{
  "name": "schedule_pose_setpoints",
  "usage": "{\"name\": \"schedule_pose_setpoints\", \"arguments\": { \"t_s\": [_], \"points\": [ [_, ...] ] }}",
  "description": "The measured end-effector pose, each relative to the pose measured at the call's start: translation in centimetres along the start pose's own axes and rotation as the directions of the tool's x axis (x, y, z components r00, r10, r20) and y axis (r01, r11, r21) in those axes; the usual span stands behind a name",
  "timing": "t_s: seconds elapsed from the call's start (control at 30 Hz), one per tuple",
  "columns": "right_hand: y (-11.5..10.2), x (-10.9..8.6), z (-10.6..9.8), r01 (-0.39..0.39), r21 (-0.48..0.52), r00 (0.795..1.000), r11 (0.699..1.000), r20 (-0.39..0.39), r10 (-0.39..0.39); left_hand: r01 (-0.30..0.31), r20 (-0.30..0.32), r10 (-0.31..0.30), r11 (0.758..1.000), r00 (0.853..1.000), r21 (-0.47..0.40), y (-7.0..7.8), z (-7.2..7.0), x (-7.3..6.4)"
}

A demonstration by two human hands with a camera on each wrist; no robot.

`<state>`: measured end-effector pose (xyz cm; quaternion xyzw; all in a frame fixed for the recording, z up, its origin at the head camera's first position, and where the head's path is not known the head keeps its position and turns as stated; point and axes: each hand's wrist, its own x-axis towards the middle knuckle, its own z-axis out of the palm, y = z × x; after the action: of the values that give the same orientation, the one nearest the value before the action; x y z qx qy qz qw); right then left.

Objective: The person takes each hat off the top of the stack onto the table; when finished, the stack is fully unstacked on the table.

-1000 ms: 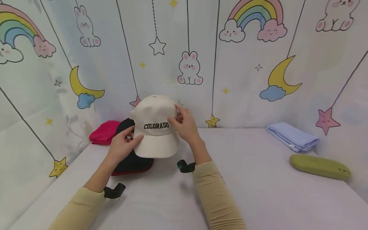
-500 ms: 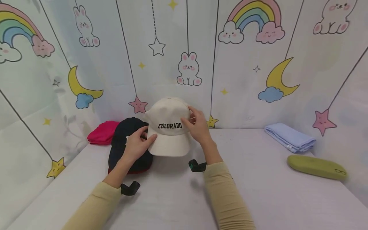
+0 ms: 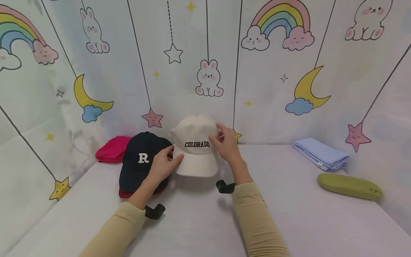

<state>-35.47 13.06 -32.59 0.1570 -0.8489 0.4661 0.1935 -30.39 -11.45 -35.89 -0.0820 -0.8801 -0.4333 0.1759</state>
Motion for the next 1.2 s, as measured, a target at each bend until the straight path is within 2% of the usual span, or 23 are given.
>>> {"name": "schedule_pose_setpoints", "arguments": {
  "t_s": [0.3,0.73,0.93,1.07,1.2],
  "points": [
    [1.8,0.0,0.4,-0.003,-0.04,1.0,0.999,0.022,0.004,0.012,0.048,-0.017,0.996,0.999,0.092,-0.7,1.8,0.0],
    [3.9,-0.2,1.4,-0.066,-0.03,0.996,0.997,0.062,0.068,0.01,0.119,-0.023,0.994,0.993,0.111,-1.7,2.3,-0.2],
    [4.3,-0.4,1.4,-0.077,-0.043,0.994,0.996,0.076,0.08,0.037,0.172,-0.063,0.988,0.983,0.147,-1.5,2.5,-0.2],
    [4.6,-0.6,1.6,-0.089,-0.064,0.991,0.994,0.095,0.095,0.057,0.209,-0.103,0.975,0.972,0.217,-1.3,2.5,-0.3],
    [4.7,-0.8,1.9,-0.088,-0.074,0.989,0.993,0.116,0.096,0.045,0.233,-0.114,0.959,0.966,0.279,-1.5,2.7,-0.3]
  ]
}}
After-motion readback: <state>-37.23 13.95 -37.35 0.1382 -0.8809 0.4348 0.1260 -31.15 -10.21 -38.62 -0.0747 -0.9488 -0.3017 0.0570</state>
